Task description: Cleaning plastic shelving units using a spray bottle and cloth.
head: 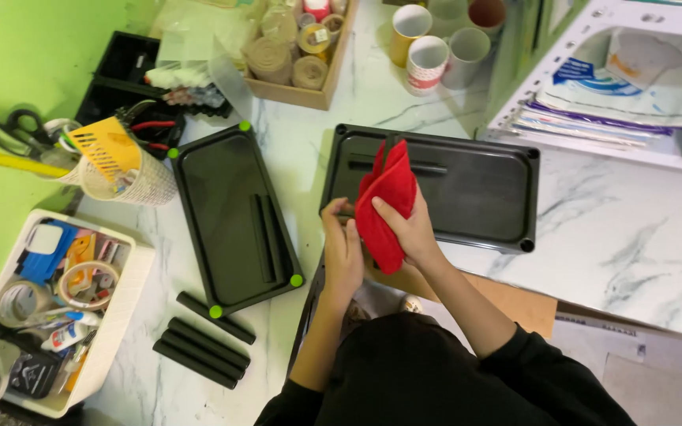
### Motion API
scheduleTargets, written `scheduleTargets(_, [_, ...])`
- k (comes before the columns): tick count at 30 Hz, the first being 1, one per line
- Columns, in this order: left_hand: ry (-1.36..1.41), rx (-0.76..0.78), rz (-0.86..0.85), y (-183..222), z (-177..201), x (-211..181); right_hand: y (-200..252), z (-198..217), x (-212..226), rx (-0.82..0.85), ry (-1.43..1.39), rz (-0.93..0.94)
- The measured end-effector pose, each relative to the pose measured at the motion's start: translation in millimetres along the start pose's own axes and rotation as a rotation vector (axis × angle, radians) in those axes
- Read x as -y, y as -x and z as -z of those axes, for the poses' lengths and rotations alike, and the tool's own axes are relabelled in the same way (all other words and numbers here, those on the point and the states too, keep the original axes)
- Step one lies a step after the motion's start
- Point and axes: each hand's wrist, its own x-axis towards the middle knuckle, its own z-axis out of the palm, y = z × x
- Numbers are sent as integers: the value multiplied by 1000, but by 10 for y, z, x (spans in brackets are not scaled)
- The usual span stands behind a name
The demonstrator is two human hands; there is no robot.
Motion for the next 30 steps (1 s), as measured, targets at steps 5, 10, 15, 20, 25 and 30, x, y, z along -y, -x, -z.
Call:
scheduleTargets(5, [337, -76, 77, -119, 372, 496, 35, -206, -567, 202, -28, -354])
scheduleTargets(10, [626, -98, 293, -152, 775, 863, 64, -599, -855, 240, -160, -690])
scheduleTargets(15, [585, -146, 253, -180, 1046, 1255, 42, -919, -993, 340, -96, -839])
scheduleTargets(20, [509, -181, 212, -181, 1312, 1573, 34, -1090, -1280, 439, 40, -842])
scheduleTargets(25, [536, -191, 230, -293, 1522, 1687, 108, -1183, -1398, 516, 126, -841])
scheduleTargets(30, [563, -241, 343, -442, 1679, 1566, 144, -1235, -1441, 564, 46, -829])
